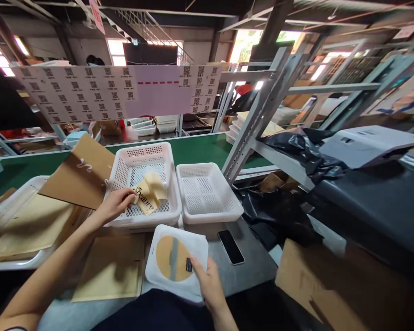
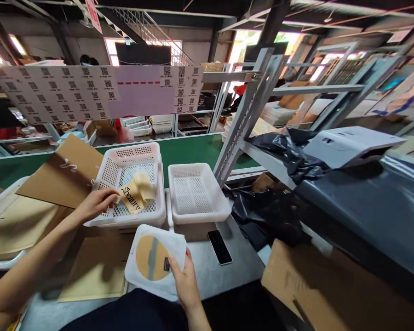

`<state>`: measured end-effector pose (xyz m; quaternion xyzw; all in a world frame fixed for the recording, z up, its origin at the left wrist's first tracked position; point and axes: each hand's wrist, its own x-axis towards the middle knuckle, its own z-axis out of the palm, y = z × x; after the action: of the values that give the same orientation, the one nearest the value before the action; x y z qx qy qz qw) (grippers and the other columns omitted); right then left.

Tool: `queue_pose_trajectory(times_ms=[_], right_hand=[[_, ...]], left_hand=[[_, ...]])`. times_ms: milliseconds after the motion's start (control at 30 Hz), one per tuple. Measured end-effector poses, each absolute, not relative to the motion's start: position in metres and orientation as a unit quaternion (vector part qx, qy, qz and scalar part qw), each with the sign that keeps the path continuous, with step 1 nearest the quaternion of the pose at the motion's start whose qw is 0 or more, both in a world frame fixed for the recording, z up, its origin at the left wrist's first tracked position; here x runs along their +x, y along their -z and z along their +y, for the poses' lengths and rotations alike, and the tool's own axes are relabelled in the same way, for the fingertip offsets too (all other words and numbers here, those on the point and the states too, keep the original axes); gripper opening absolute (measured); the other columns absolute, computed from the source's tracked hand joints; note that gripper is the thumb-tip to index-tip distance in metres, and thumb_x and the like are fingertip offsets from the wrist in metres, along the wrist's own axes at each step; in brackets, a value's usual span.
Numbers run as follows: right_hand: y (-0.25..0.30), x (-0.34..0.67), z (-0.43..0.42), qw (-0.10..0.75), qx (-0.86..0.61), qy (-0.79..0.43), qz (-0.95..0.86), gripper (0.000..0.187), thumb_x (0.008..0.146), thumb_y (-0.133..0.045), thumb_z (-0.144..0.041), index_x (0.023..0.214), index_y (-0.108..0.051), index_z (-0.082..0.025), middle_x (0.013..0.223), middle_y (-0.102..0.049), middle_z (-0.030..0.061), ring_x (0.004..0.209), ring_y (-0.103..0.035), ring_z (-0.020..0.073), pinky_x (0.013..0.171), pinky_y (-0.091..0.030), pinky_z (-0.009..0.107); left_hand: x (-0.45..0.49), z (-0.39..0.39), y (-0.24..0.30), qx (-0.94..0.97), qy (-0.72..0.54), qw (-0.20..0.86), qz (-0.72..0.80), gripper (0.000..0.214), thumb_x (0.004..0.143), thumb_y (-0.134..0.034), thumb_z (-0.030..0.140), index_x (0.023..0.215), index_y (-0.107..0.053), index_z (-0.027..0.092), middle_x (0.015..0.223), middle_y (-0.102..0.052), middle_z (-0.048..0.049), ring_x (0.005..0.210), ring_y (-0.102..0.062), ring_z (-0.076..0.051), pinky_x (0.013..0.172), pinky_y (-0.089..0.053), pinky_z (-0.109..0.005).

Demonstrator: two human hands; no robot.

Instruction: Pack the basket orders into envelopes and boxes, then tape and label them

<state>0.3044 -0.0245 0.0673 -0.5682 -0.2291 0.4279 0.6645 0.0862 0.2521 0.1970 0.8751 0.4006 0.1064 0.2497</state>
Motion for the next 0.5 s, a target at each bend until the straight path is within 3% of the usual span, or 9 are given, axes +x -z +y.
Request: queue_pose_trajectory(times_ms=[100,233,367,500], right_hand=[[-0.074,0.289,-0.008,0.656,-0.534,-0.479,-0.235,0.057,0.074,-0.087,-0.063,0.109,-0.081,-0.018,0.11,-0.081,0.0153,0.107,-0.076,0.0356,0.099,-0.06,0.049],[-0.078,0.262,0.003,0.684,-0.475,-0.534,-0.145,0.063,0.07,-0.091,-0.06,0.115,-0.078,-0.017,0.11,-0.082,0.0144,0.105,-0.076,0.0358,0.098,-0.06,0.05],[-0.082,0.257,-0.008,0.692,-0.463,-0.549,-0.076,0.058,0.07,-0.092,-0.054,0.115,-0.078,-0.019,0.101,-0.083,0.0111,0.099,-0.078,0.0354,0.088,-0.063,0.049],[-0.086,0.263,-0.024,0.687,-0.462,-0.559,-0.045,0.056,0.069,-0.093,-0.052,0.112,-0.078,-0.02,0.094,-0.083,0.0099,0.096,-0.079,0.0365,0.082,-0.064,0.048]], left_hand=[[0.085,0.186,-0.193,0.89,-0.14,0.327,0.286,0.044,0.107,-0.036,0.046,0.104,-0.071,0.02,0.08,-0.072,-0.0029,0.066,-0.065,-0.016,0.063,-0.048,-0.024],[0.102,0.14,-0.169,0.954,-0.135,0.176,0.201,0.033,0.105,-0.048,0.038,0.106,-0.076,0.021,0.082,-0.073,-0.0059,0.074,-0.068,-0.02,0.069,-0.051,-0.028],[0.119,0.193,-0.187,0.92,-0.224,0.139,0.29,0.038,0.104,-0.05,0.043,0.125,-0.072,0.021,0.097,-0.074,-0.0069,0.077,-0.068,-0.018,0.073,-0.052,-0.028],[0.163,0.26,-0.208,0.921,-0.13,0.111,0.351,0.04,0.097,-0.062,0.043,0.127,-0.068,0.017,0.11,-0.073,-0.0097,0.089,-0.07,-0.022,0.077,-0.053,-0.032]])
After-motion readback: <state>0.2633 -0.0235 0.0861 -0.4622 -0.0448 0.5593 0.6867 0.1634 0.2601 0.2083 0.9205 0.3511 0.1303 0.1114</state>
